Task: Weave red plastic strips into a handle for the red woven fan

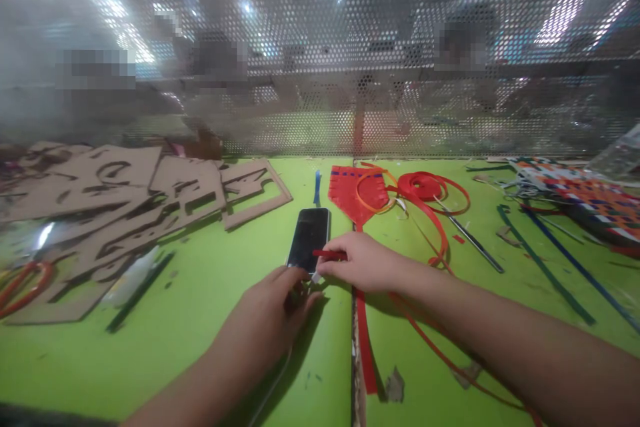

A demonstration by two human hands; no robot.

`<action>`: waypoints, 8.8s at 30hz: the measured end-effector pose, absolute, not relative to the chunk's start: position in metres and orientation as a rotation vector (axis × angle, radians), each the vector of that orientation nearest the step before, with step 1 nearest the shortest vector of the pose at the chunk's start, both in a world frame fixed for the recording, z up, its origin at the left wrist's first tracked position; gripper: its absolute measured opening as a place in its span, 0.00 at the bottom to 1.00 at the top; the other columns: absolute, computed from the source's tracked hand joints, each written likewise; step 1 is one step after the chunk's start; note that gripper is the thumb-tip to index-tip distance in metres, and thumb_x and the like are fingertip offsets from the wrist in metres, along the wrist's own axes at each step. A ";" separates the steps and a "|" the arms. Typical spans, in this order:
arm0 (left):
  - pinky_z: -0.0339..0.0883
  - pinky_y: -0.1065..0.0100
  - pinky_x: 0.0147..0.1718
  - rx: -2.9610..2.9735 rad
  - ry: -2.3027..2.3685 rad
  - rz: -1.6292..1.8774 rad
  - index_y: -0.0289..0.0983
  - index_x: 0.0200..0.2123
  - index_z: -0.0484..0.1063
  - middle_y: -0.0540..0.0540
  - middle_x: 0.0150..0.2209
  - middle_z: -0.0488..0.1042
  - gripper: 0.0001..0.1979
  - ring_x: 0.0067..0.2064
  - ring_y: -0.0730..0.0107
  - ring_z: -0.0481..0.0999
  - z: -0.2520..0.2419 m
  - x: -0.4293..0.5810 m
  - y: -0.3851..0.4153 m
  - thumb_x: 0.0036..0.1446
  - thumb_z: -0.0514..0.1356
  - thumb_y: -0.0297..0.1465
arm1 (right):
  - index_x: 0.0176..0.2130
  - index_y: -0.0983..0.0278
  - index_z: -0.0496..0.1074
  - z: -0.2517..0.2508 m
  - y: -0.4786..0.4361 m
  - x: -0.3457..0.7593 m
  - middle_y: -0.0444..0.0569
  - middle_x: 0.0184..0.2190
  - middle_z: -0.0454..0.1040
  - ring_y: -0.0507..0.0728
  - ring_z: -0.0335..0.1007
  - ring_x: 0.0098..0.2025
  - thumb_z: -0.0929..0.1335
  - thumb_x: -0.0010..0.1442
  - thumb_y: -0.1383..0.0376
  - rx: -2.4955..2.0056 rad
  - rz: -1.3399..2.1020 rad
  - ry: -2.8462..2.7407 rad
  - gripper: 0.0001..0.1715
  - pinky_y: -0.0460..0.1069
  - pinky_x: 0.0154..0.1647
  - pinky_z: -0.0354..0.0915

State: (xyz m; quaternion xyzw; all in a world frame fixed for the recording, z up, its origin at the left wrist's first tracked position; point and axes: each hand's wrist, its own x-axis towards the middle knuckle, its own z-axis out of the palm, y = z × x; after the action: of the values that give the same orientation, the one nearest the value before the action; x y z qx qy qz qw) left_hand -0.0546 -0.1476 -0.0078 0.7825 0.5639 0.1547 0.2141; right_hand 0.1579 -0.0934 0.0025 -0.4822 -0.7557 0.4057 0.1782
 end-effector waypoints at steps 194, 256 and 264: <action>0.63 0.75 0.23 1.179 0.842 0.278 0.31 0.41 0.79 0.45 0.32 0.81 0.14 0.24 0.81 0.71 -0.009 0.042 -0.137 0.70 0.64 0.38 | 0.32 0.62 0.75 0.015 -0.100 0.311 0.40 0.27 0.76 0.44 0.61 0.16 0.77 0.64 0.56 -0.941 1.157 -0.567 0.15 0.36 0.06 0.45; 0.55 0.72 0.20 1.279 0.806 0.111 0.37 0.34 0.68 0.49 0.27 0.78 0.17 0.20 0.80 0.64 0.001 0.029 -0.124 0.69 0.62 0.44 | 0.32 0.66 0.76 0.021 -0.091 0.345 0.41 0.23 0.69 0.45 0.51 0.15 0.62 0.77 0.67 -1.030 0.644 -0.468 0.22 0.41 0.10 0.46; 0.58 0.72 0.23 1.308 0.785 0.160 0.36 0.37 0.70 0.47 0.30 0.79 0.17 0.22 0.78 0.67 0.000 0.026 -0.117 0.70 0.61 0.44 | 0.29 0.67 0.73 0.027 -0.093 0.341 0.42 0.25 0.72 0.44 0.51 0.14 0.60 0.76 0.71 -1.036 0.582 -0.434 0.24 0.41 0.09 0.45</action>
State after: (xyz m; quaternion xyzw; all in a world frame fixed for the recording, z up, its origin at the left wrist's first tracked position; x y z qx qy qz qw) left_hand 0.0257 -0.1167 0.0002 0.5918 0.3553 0.0724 0.7199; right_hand 0.3407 -0.0932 0.0267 -0.4842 -0.2028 0.2720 0.8065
